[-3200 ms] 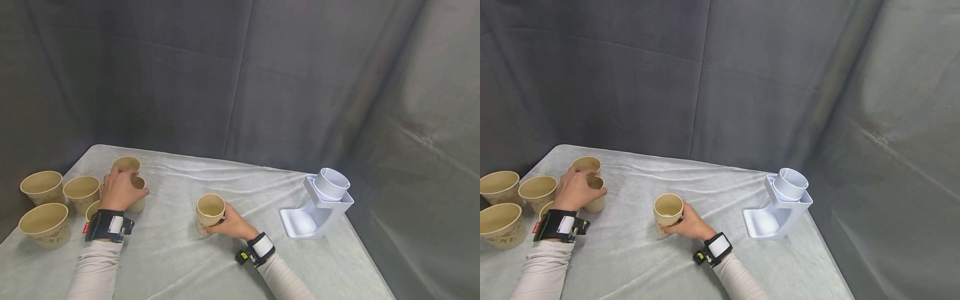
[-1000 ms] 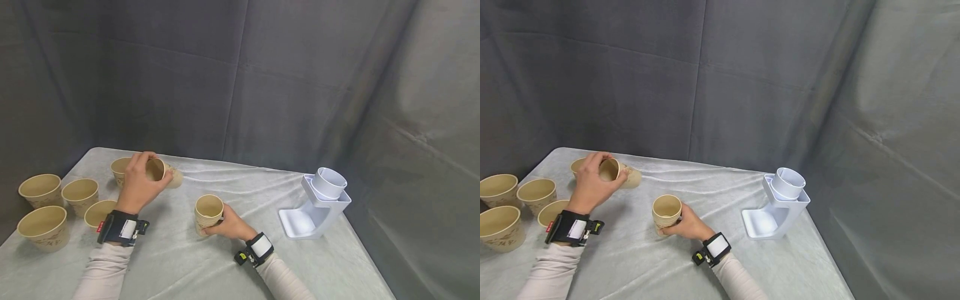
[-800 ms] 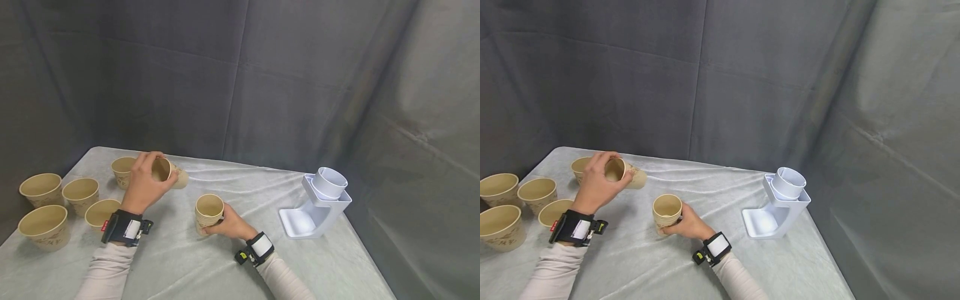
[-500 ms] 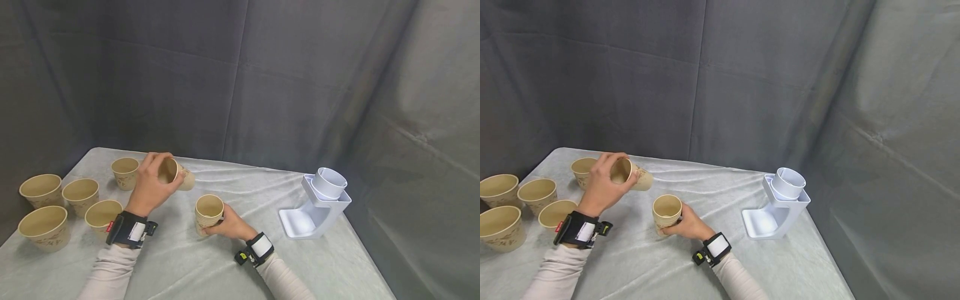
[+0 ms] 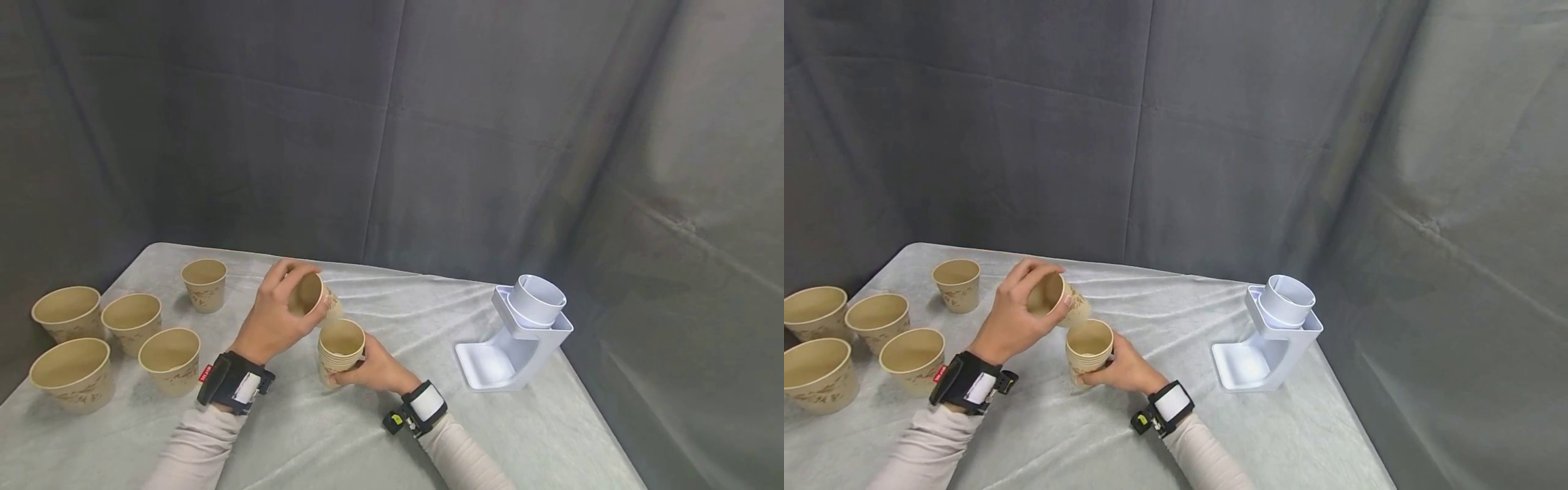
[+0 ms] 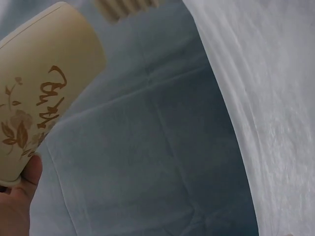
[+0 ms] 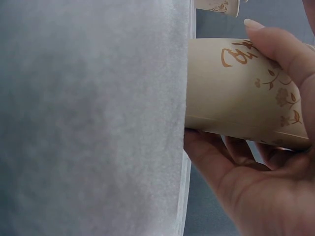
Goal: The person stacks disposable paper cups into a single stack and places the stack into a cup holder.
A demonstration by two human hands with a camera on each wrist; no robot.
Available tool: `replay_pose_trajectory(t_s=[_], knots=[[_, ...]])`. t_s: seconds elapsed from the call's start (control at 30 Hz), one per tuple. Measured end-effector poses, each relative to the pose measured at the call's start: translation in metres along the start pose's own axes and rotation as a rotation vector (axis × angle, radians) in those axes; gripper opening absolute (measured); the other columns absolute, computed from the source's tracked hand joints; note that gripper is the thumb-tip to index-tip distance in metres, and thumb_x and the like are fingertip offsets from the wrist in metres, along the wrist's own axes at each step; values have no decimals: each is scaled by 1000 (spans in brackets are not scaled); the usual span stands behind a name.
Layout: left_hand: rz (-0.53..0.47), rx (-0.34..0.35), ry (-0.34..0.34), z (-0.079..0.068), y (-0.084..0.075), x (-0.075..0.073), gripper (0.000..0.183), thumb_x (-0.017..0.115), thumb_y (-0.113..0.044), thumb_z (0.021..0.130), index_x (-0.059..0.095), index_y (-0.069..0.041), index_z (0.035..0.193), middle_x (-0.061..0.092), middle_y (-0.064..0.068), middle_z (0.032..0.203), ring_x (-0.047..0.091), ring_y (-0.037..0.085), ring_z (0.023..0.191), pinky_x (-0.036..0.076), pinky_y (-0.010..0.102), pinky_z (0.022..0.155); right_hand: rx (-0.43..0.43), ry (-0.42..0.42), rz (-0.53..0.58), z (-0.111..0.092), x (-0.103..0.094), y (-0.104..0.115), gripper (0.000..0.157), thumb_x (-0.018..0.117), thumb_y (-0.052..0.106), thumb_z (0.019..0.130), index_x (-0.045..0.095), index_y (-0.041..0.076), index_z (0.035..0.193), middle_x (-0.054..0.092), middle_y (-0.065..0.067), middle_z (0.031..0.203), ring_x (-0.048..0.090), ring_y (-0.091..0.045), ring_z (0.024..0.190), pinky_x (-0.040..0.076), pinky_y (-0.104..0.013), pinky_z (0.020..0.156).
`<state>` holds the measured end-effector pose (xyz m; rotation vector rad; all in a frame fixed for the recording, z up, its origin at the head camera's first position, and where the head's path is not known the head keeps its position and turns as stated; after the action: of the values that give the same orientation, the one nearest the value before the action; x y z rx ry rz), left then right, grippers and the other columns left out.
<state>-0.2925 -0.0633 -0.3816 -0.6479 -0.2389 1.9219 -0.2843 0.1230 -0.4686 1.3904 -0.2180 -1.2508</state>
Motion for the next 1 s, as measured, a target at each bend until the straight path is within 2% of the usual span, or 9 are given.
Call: replay_pose_trajectory(t_s=[0.1,0.33,0.63,1.0], knots=[[2,17,32,-3,-4,8,42,66,-37,75,60,-19,112,49,-2,108,46,12,101,46,36,77,7,7,-1,0,1,0,66,79,9,65,49,16,123,60,1,110,56,-13,101,46,-35,88],[6,30,101,-9,-9,23,43,64,-39,76,58,-20,114,48,-3,106,45,11,101,47,35,76,2,28,21,-1,2,-2,61,78,9,67,48,17,120,60,0,109,58,-13,98,48,-34,85],[21,38,161,-13,-11,35,43,66,-38,75,59,-21,113,48,-3,106,45,12,97,48,33,70,-12,25,25,0,3,-3,60,77,8,67,49,16,120,60,-1,109,58,-14,98,49,-34,84],[48,65,227,-20,-12,47,42,64,-39,76,62,-17,112,49,0,106,45,14,99,48,35,75,-25,42,45,1,1,0,61,76,8,69,47,12,122,59,-3,109,59,-15,96,49,-34,82]])
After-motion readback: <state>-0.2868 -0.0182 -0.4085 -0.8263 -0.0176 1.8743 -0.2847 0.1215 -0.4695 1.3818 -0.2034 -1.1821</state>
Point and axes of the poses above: each hand's wrist, its own z-axis towards the middle knuckle, its own x-axis out of the palm, y = z × x, the point moved 4 cm from there along z, towards the middle knuckle
